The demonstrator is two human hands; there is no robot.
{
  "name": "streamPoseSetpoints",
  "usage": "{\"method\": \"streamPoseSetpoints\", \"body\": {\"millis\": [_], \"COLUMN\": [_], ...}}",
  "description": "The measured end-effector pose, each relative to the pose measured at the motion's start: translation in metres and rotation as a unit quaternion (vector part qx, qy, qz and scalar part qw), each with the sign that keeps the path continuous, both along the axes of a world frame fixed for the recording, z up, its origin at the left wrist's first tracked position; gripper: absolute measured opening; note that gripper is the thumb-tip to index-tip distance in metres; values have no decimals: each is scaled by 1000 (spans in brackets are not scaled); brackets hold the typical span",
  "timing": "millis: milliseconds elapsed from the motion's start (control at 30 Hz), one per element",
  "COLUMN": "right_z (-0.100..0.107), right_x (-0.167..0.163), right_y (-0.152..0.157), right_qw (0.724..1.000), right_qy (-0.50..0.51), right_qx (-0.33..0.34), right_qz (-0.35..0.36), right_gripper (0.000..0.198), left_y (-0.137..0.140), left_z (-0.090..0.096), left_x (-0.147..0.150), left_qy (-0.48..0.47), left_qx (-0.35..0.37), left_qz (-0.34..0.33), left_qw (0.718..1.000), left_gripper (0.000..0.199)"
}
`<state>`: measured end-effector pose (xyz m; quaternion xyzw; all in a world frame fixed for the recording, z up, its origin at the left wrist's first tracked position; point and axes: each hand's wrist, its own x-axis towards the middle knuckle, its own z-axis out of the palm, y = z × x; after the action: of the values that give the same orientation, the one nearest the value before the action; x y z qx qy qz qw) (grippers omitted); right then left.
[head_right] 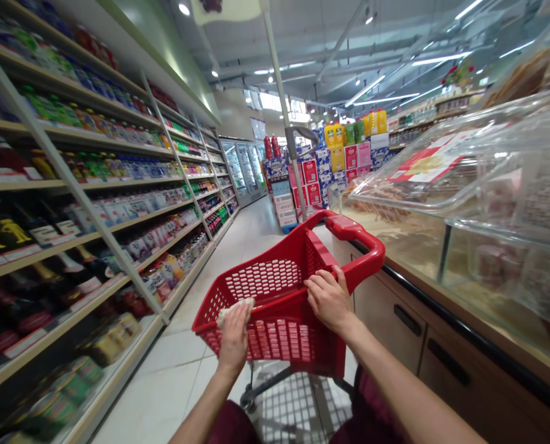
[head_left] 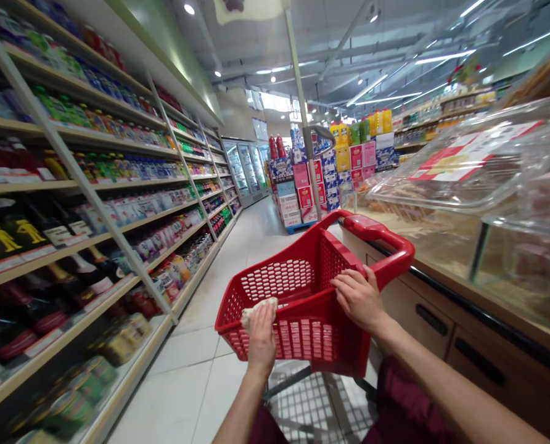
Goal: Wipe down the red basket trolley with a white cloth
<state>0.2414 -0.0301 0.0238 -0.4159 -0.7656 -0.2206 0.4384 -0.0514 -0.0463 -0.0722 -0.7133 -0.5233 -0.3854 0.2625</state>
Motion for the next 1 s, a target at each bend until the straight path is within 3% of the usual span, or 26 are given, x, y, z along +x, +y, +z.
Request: {"method": "streamPoseSetpoints", "body": {"millis": [67,167,233,367,467,600,667,800,867,1000], "right_z": [0,0,0,1,1,2,2,3,3,0], "right_x": [2,3,2,2,7,9,7,7,9,10], "right_y": [1,2,2,3,4,4,4,5,5,5], "right_qw": [1000,1000,1000,1000,1000,1000,1000,1000,1000,1000], "right_qy": [-6,-7,-3,-2,-13,-4,15,15,-4,-10], "right_qx": [-3,-5,-4,-3,-3,3,7,8,5,-5], "right_qz": [3,6,6,2,1,-2,-12,-15,-7,0], "right_gripper": [22,22,22,22,22,21,20,22,22,22], "left_y": [-2,-4,-1,6,2,-11,-12,-3,0,-2], "left_z": [2,0,-1,1,1,-11,-13,-6,-1,-5], "left_x": [-3,-23,-24,5,-3,-54,-56,-4,8,-30], "left_qy": [12,-33,-63,-15,6,-83,-105,-20,20,-43], "left_qx": [-24,-20,-1,-4,-15,27,37,3,-10,32], "left_qz": [1,89,113,6,-29,93,105,-24,-58,55], "left_qw": [1000,995,992,1000,999,992,988,1000,998,997], "left_gripper": [55,49,50,56,57,58,61,62,62,58]}}
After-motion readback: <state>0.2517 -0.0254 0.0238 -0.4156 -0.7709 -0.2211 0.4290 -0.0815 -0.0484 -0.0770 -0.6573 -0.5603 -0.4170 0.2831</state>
